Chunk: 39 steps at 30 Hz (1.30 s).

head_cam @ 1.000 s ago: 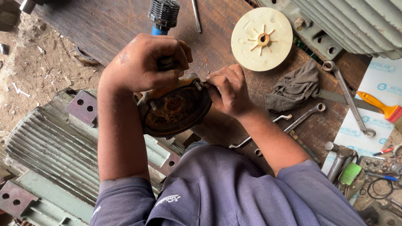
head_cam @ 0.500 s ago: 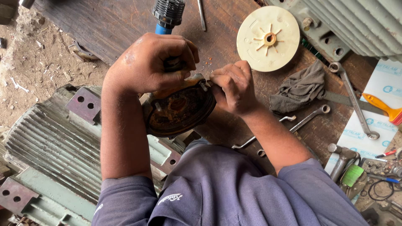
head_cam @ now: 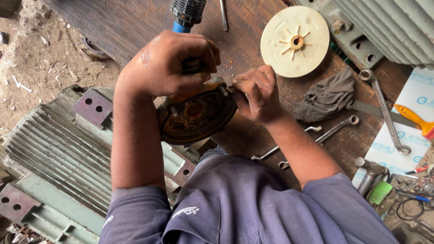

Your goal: The person works on a rusty water pump at a cluttered workbench, unscrewing and removing bolts from the pump housing by hand, carrying the housing across the workshop, setting it down, and then using a screwdriver to work on the pump's mounting flange.

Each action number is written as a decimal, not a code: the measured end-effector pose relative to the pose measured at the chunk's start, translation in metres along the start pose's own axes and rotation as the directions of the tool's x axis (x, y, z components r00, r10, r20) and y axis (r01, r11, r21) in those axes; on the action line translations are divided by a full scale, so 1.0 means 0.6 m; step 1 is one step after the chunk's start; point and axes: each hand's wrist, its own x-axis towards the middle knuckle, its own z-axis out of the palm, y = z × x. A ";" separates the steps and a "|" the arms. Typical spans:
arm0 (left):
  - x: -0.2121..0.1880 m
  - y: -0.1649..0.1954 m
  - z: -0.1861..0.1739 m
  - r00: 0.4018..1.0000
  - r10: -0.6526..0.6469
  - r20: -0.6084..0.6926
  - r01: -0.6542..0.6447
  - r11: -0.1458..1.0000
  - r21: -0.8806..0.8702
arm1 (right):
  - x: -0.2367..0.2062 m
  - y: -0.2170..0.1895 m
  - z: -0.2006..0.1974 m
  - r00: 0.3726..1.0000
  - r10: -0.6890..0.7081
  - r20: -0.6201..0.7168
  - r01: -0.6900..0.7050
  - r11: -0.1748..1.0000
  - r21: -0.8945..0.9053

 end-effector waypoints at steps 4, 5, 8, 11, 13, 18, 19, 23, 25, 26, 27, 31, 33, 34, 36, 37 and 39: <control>0.000 -0.001 0.000 1.000 0.010 0.006 -0.010 1.000 0.010 | -0.003 -0.001 0.002 1.000 0.018 0.001 -0.018 1.000 -0.012; 0.000 -0.001 0.000 1.000 0.005 0.002 -0.005 1.000 0.013 | -0.003 -0.002 0.002 1.000 0.017 -0.003 -0.017 1.000 -0.008; 0.002 0.000 0.001 1.000 0.004 0.008 -0.004 1.000 0.022 | -0.002 -0.001 0.001 1.000 0.009 -0.009 -0.009 1.000 -0.005; 0.004 0.002 0.001 1.000 0.007 0.006 -0.007 1.000 0.015 | -0.002 0.001 -0.001 1.000 0.009 -0.010 -0.009 1.000 -0.008; 0.006 0.003 0.001 1.000 0.002 0.009 -0.002 1.000 0.011 | -0.002 0.001 -0.001 1.000 0.024 -0.010 -0.024 1.000 -0.001; 0.009 0.003 0.001 1.000 0.009 0.007 -0.009 1.000 0.029 | -0.004 0.003 0.001 0.999 0.026 -0.020 -0.026 1.000 -0.010; 0.010 0.003 0.001 1.000 0.012 0.005 -0.012 0.999 0.030 | -0.005 0.004 0.002 0.999 0.026 -0.020 -0.026 1.000 -0.005; 0.009 0.002 0.002 1.000 -0.007 0.011 0.007 1.000 0.016 | -0.006 0.005 0.003 1.000 0.024 -0.017 -0.024 1.000 0.005; 0.008 0.002 0.002 1.000 -0.011 0.013 0.010 1.000 0.013 | -0.006 0.004 0.003 1.000 0.023 -0.019 -0.024 1.000 -0.005; 0.008 0.002 0.002 1.000 -0.005 0.009 0.004 1.000 0.019 | -0.007 0.003 0.002 0.999 0.025 -0.023 -0.025 1.000 -0.010; 0.008 0.001 0.001 1.000 -0.002 0.006 0.002 1.000 0.023 | -0.008 0.003 0.002 0.999 0.028 -0.026 -0.028 1.000 -0.014; 0.011 0.000 0.002 1.000 0.014 0.017 -0.014 0.999 0.038 | -0.020 -0.001 0.006 0.998 0.058 -0.023 -0.057 0.998 0.021; 0.014 -0.001 0.003 1.000 0.020 0.022 -0.021 0.999 0.046 | -0.028 -0.002 0.010 0.996 0.081 -0.034 -0.081 0.997 0.020; 0.016 -0.001 0.005 1.000 0.002 0.016 -0.003 0.999 0.052 | -0.032 -0.005 0.015 0.991 0.114 -0.065 -0.114 0.994 0.005; 0.019 -0.003 0.008 1.000 -0.028 0.003 0.027 0.997 0.071 | -0.040 -0.011 0.028 0.977 0.167 -0.133 -0.172 0.985 -0.025; 0.021 -0.004 0.010 1.000 -0.031 0.003 0.030 0.997 0.076 | -0.043 -0.013 0.032 0.973 0.183 -0.141 -0.187 0.982 -0.014; 0.024 -0.007 0.013 0.999 -0.037 0.001 0.037 0.996 0.079 | -0.050 -0.020 0.038 0.964 0.218 -0.154 -0.220 0.975 0.006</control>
